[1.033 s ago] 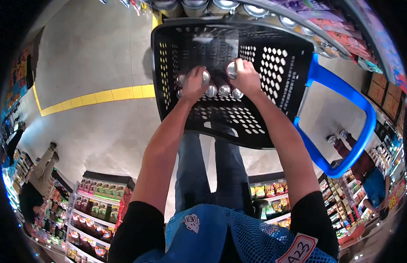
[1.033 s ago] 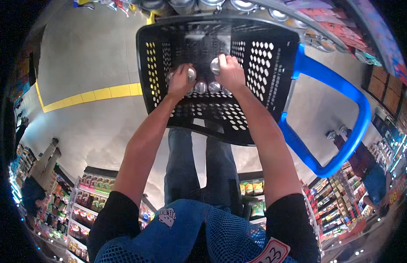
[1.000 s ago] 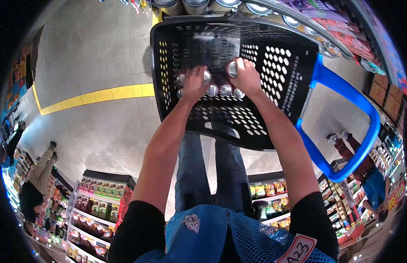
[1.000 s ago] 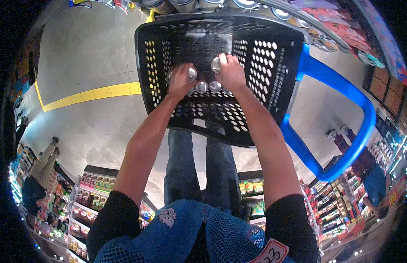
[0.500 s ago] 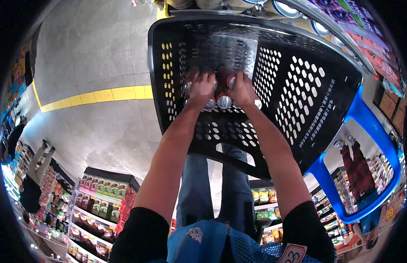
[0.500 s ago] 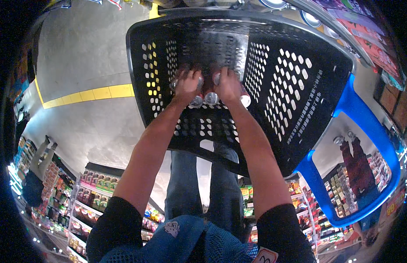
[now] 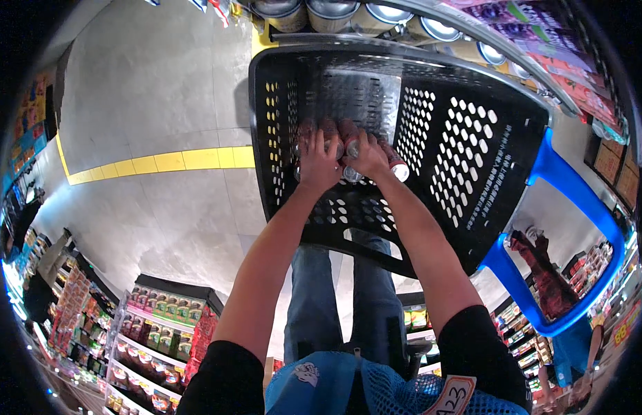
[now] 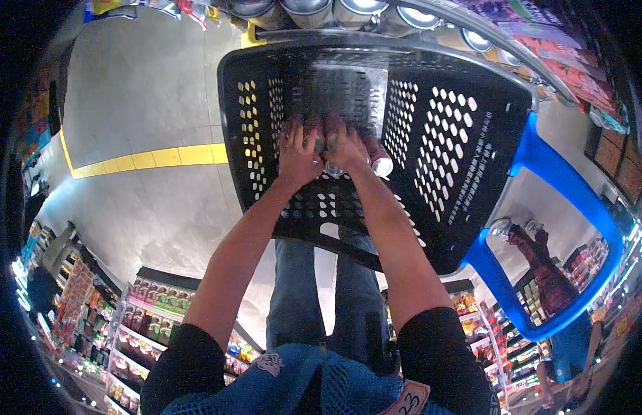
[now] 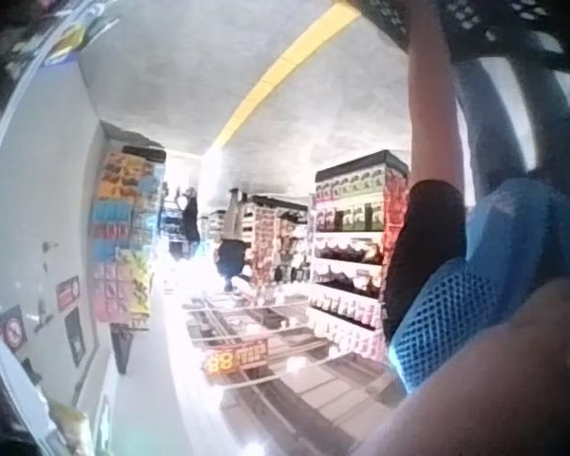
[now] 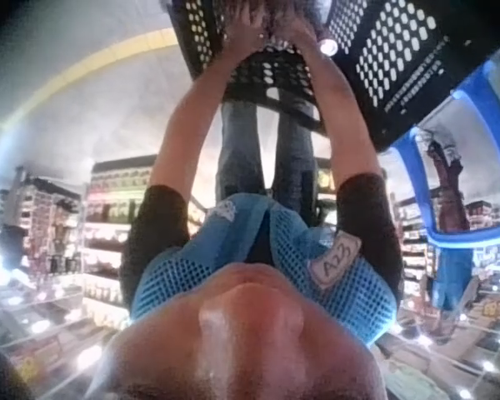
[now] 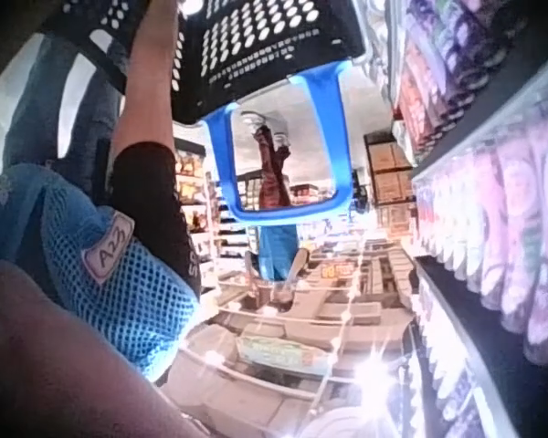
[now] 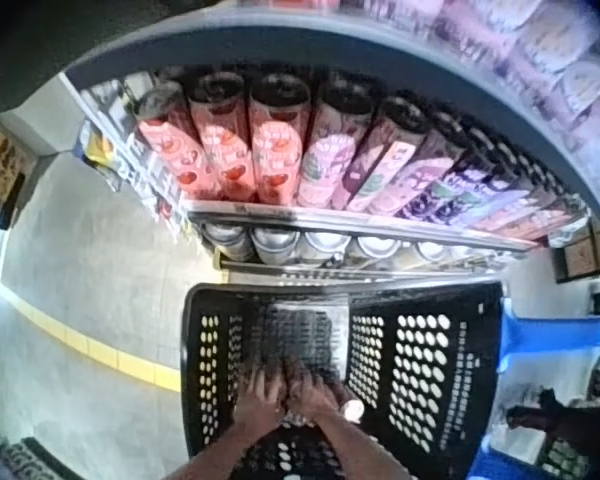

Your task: The recorder is picking up canned beverages from the store shelves and placing them into a shopping basket.

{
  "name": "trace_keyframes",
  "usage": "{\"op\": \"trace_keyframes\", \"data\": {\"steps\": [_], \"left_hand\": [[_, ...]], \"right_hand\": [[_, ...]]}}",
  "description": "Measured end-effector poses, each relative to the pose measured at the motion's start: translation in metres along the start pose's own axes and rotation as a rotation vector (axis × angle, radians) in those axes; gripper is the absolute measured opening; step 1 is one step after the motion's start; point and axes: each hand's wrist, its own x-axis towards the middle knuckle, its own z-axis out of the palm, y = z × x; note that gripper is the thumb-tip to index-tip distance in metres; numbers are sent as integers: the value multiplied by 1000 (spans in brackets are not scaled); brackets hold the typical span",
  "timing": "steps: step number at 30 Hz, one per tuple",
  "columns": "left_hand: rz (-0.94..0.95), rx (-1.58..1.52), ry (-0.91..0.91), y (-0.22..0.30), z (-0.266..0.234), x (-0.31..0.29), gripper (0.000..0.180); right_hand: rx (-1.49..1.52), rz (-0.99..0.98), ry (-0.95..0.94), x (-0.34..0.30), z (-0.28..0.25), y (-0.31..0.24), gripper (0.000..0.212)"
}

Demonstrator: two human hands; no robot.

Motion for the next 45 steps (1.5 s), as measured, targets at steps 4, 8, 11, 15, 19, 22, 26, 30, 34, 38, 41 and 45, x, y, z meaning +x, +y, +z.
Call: {"op": "trace_keyframes", "data": {"steps": [4,8,11,15,19,22,26,30,34,38,41,45], "left_hand": [[-96,-129,-153,13,-46,-33,66],[-146,-407,-367,58,-121,-55,57],[-137,-502,-376,58,-180,-93,56],[-44,-728,-378,108,-312,-80,46],[106,-754,67,143,-444,-57,35],[438,-728,284,167,-537,-6,33],[376,-704,461,190,-673,51,41],[291,-215,808,207,-758,132,50],[319,231,811,181,-818,224,46],[521,146,879,221,-826,223,47],[477,147,943,223,-826,225,45],[397,156,1019,222,-827,231,43]], "right_hand": [[21,-13,66,-30,-14,-4,79],[22,-132,169,-68,-26,37,71],[51,-68,-176,-128,-66,-16,85],[103,-101,16,-180,-93,9,60],[200,-57,9,-242,-157,-42,48],[434,-166,102,-230,-167,-16,49],[482,-350,116,-269,-237,-94,43],[537,-546,186,-321,-311,-159,39],[522,-695,211,-382,-358,-207,37],[610,-692,224,-420,-386,-193,38],[630,-727,243,-422,-385,-175,38],[580,-761,231,-432,-392,-171,42]]}}
